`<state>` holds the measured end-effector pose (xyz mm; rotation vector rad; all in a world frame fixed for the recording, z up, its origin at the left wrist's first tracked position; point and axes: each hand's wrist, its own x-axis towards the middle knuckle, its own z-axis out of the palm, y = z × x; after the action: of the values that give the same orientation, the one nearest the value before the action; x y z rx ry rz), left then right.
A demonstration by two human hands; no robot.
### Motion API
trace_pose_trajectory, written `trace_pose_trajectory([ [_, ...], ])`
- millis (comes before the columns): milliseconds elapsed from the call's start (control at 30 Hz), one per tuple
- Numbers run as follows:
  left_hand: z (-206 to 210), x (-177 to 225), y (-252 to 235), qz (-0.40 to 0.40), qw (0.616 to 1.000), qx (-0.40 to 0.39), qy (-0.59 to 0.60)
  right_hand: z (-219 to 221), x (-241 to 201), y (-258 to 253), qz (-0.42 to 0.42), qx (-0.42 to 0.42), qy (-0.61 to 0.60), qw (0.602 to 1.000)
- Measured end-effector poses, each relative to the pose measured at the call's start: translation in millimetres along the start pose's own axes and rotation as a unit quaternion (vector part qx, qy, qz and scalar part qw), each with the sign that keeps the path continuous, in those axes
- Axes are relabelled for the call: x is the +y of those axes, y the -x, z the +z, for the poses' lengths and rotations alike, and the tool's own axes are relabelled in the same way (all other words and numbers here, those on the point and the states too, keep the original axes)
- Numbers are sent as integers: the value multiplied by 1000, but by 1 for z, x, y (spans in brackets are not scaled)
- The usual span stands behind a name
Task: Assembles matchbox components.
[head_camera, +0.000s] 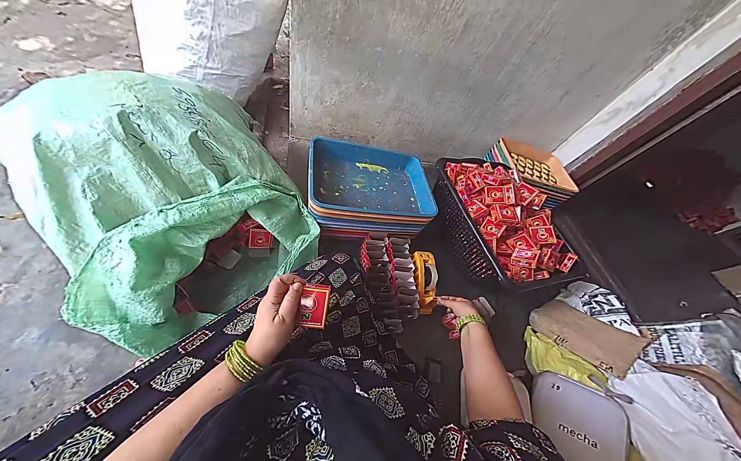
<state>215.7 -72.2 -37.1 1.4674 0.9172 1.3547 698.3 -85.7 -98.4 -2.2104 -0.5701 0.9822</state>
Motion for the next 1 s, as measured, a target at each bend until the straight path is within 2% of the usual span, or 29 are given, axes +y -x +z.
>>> trace_pose_trajectory([
  [200, 2, -1, 1, -7, 1000, -12, 14, 12, 18, 7, 8, 9, -8, 1000],
  [300, 3, -1, 1, 7, 1000, -18, 6, 22, 21, 3, -24, 40, 17, 999],
  [367, 3, -3, 1, 8, 1000, -20, 2, 26, 23, -2, -52, 88, 74, 992],
  [433, 3, -2, 1, 10, 1000, -21, -2, 29, 17, 0, -57, 128, 183, 973],
  [500, 4, -2, 2, 16, 1000, -25, -7, 30, 8, 10, -32, 131, 319, 938],
  [567, 4, -2, 2, 33, 999, -34, -11, 31, 3, 15, -37, 127, 347, 928],
  [667, 5, -5, 1, 40, 998, -45, -31, 40, -15, 29, -182, 90, 196, 959],
  [767, 4, -6, 2, 11, 997, -52, -49, 77, -56, 87, -309, -53, -27, 949],
  [833, 5, -5, 2, 9, 997, -45, -54, 104, -86, 143, -329, -168, -149, 917],
  [900, 5, -4, 0, 18, 997, -38, -62, 128, -107, 192, -330, -265, -211, 881],
  [1000, 2, -3, 0, 25, 996, -34, -74, 158, -120, 238, -298, -350, -258, 849],
])
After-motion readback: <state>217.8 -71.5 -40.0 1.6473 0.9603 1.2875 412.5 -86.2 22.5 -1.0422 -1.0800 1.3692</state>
